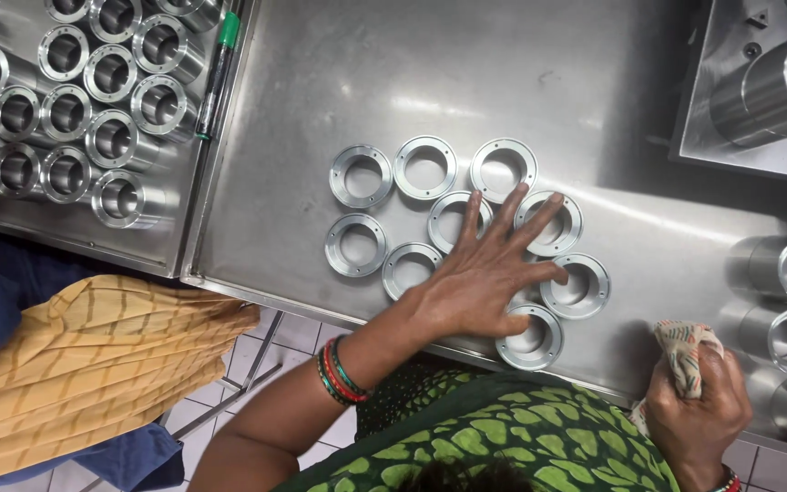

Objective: Wiping and organizing metal industrial rings on a metal workstation.

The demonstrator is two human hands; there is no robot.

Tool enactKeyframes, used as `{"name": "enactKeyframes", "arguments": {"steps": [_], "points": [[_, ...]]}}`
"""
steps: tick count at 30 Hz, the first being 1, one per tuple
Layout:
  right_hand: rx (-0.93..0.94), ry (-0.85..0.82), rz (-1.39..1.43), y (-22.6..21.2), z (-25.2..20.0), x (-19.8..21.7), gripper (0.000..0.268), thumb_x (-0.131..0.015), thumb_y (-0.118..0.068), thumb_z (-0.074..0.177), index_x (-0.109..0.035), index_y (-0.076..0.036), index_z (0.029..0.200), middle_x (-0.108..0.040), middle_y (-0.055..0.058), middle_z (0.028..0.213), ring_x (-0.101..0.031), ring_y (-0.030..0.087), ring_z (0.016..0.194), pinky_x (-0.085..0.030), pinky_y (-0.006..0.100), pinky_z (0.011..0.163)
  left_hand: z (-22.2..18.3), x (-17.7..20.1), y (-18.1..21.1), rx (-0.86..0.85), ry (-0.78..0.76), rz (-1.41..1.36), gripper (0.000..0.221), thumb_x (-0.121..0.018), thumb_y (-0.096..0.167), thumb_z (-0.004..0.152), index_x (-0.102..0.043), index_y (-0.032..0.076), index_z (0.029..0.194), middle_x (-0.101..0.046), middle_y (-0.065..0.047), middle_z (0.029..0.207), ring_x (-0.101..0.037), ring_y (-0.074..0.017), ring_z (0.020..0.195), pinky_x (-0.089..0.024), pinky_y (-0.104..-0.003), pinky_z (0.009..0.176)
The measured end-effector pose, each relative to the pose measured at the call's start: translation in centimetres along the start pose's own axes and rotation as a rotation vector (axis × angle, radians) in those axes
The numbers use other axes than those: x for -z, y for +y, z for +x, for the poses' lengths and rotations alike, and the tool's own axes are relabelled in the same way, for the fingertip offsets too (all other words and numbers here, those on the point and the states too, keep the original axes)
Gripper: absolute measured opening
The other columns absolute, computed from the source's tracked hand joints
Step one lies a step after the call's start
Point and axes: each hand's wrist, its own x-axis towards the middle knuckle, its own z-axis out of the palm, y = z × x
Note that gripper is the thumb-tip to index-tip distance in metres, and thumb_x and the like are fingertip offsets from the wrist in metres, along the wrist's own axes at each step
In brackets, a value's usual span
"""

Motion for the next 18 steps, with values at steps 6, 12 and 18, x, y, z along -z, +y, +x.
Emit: {"name": "enactKeyframes", "arguments": {"steps": [6,12,18], "points": [[-0.024,-0.021,-0.081,0.7,-0.5,-0.3,0.02,-0.066,0.003,0.094,-0.069,0.004,0.114,-0.066,0.016,0.101,-0.065,0.03,0.084,-0.052,0.039,0.076,-0.1,0.1,-2.6,-0.101,0.071,-0.022,0.07,-0.073,0.067,0.068,-0.071,0.025,0.123,-0.005,-0.011,0.169,0.009,-0.0439,0.155,0.008,-0.083,0.116],[-0.037,-0.027,-0.103,0.4,-0.3,-0.4,0.02,-0.066,0.003,0.093,-0.068,0.004,0.113,-0.065,0.016,0.097,-0.064,0.031,0.081,-0.051,0.038,0.073,-1.1,-0.1,-3.8,-0.059,0.132,0.068,0.073,-0.069,0.068,0.066,-0.069,0.028,0.128,-0.029,-0.014,0.163,0.002,-0.0423,0.156,0.007,-0.078,0.119],[0.065,-0.022,-0.163,1.8,-1.1,-0.8,0.005,-0.066,0.002,0.1,-0.064,0.0,0.104,-0.064,0.012,0.1,-0.061,0.028,0.083,-0.052,0.035,0.078,-3.1,3.3,-5.8,0.102,0.033,0.076,0.068,-0.065,0.069,0.067,-0.07,0.03,0.122,-0.034,-0.014,0.16,0.004,-0.0438,0.155,0.012,-0.076,0.117]]}}
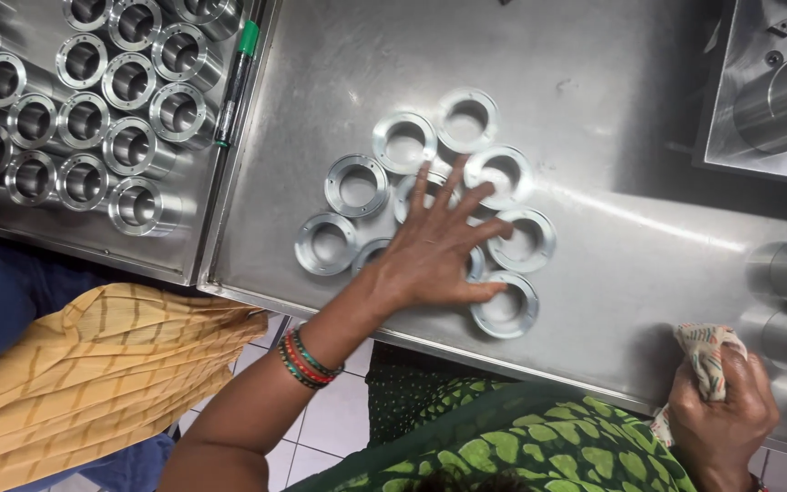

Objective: Wiping and organizing metal industrial rings on a metal workstation.

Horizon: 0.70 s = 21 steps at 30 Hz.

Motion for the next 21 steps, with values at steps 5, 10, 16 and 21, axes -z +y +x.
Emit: {"name": "enactKeyframes", "arguments": {"steps": [5,10,16,21], "points": [[-0.109,0.008,0.041,-0.4,0.3,0.0,0.015,-0.066,0.003,0.095,-0.066,0.003,0.11,-0.063,0.015,0.098,-0.064,0.03,0.083,-0.052,0.038,0.076,-2.0,1.3,-3.8,0.06,0.078,0.09,0.073,-0.064,0.071,0.074,-0.066,0.025,0.13,-0.026,-0.018,0.162,0.007,-0.0427,0.152,0.014,-0.076,0.114],[-0.065,0.031,0.022,0.0,0.1,-0.2,0.018,-0.066,0.003,0.093,-0.065,0.003,0.111,-0.063,0.015,0.1,-0.063,0.031,0.086,-0.053,0.038,0.08,-3.7,3.1,-6.3,0.167,0.063,0.134,0.066,-0.064,0.07,0.076,-0.066,0.028,0.128,-0.015,-0.009,0.169,0.011,-0.0353,0.154,0.017,-0.073,0.115],[-0.062,-0.001,0.018,0.2,-0.1,0.1,0.015,-0.066,0.003,0.094,-0.065,0.001,0.109,-0.061,0.012,0.095,-0.061,0.027,0.082,-0.054,0.037,0.08,-4.8,4.9,-8.1,0.161,0.16,0.148,0.064,-0.07,0.065,0.077,-0.065,0.028,0.129,-0.014,-0.006,0.171,0.012,-0.0312,0.153,0.018,-0.071,0.115],[-0.124,0.003,0.08,-0.3,0.4,0.3,0.022,-0.07,0.002,0.091,-0.069,0.002,0.113,-0.062,0.014,0.095,-0.063,0.026,0.076,-0.051,0.037,0.069,-5.2,8.2,-8.0,0.46,0.034,0.089,0.057,-0.074,0.038,0.064,-0.065,0.025,0.119,-0.015,-0.001,0.171,0.01,-0.0361,0.157,0.014,-0.072,0.115]]}}
